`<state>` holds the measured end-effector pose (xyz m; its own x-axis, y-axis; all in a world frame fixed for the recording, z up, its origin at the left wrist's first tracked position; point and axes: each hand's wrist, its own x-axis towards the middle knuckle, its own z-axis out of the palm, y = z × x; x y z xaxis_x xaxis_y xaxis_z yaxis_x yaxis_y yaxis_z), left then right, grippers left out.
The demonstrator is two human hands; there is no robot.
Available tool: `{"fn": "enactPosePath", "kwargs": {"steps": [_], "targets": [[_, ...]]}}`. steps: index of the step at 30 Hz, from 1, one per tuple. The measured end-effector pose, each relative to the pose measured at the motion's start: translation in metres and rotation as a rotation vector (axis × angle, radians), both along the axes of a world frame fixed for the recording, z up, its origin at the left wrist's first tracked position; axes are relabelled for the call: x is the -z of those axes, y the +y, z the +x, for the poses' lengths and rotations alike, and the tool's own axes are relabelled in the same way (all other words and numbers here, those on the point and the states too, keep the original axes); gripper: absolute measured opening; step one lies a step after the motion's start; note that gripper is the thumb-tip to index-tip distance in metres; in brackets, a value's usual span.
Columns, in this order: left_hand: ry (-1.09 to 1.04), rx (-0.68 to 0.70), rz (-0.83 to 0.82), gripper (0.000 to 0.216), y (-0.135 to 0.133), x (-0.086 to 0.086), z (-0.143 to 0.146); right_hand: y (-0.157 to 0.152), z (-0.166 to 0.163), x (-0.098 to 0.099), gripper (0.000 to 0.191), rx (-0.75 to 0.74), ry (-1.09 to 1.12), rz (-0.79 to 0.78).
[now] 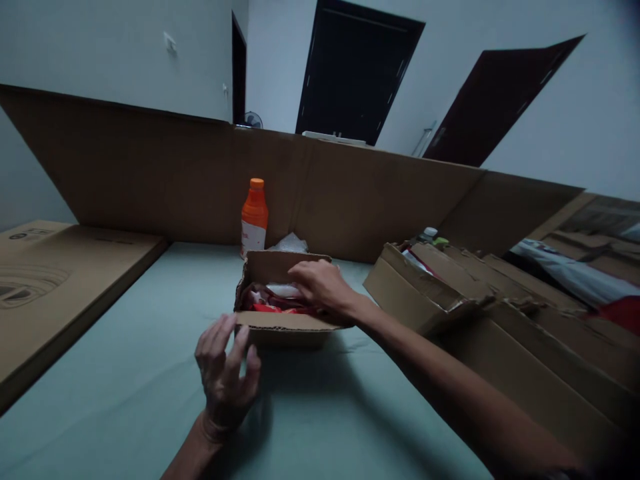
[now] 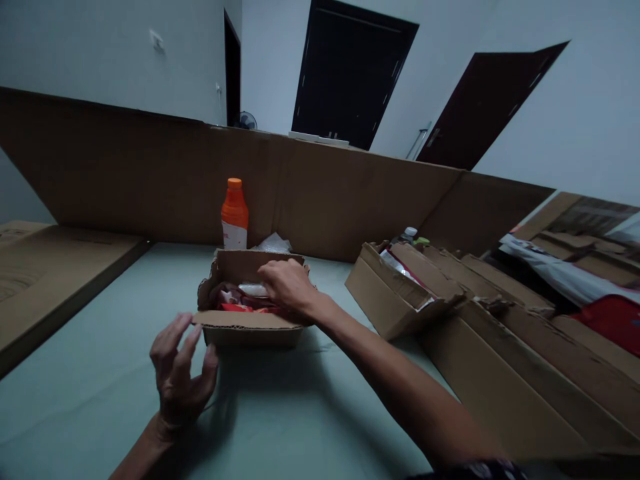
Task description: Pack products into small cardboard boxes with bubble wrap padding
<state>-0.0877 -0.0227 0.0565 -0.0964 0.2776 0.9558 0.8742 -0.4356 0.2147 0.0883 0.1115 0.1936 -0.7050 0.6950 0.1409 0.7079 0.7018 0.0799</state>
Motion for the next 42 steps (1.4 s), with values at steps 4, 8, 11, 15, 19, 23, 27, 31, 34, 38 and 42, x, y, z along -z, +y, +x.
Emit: {"fn": "enactPosePath", "kwargs": {"steps": [4, 8, 11, 15, 19, 23, 27, 31, 34, 38, 42], "targets": [[-0.267, 0.017, -0.125, 0.081, 0.003, 0.003, -0.004, -0.035, 0.07, 0.003, 0.019, 0.061, 0.646, 0.246], [-0.656, 0.197, -0.378, 0.069, 0.011, 0.013, -0.004, -0.054, 0.109, 0.05, 0.033, 0.223, 0.876, 0.057], [-0.928, 0.414, -0.571, 0.067, 0.019, 0.018, -0.005, -0.049, 0.094, 0.09, 0.052, 0.225, 0.842, -0.251], [-1.052, 0.554, -0.705, 0.067, 0.03, 0.006, -0.006, -0.036, 0.065, 0.105, 0.045, 0.281, 0.884, -0.335], [-1.036, 0.65, -0.732, 0.067, 0.031, -0.014, 0.019, -0.054, 0.096, 0.098, 0.038, 0.322, 0.939, -0.295], [-0.975, 0.837, -0.842, 0.064, 0.004, -0.019, 0.056, -0.106, 0.159, 0.106, 0.023, 0.446, 0.962, -0.167], [-0.946, 0.824, -0.954, 0.06, -0.038, -0.012, 0.053, -0.156, 0.167, 0.114, 0.024, 0.393, 0.962, -0.09], [-1.005, 0.605, -0.887, 0.065, -0.054, -0.012, 0.027, -0.166, 0.129, 0.108, 0.036, 0.257, 0.985, -0.134], [-1.008, 0.596, -0.84, 0.063, -0.05, -0.014, 0.028, -0.166, 0.121, 0.104, 0.039, 0.262, 0.989, -0.106], [-0.989, 0.662, -0.889, 0.061, -0.047, -0.01, 0.041, -0.183, 0.154, 0.115, 0.041, 0.295, 0.915, -0.135], [-0.853, 0.525, -0.927, 0.064, -0.055, 0.001, 0.035, -0.194, 0.194, 0.132, 0.073, 0.356, 0.865, -0.227]]}}
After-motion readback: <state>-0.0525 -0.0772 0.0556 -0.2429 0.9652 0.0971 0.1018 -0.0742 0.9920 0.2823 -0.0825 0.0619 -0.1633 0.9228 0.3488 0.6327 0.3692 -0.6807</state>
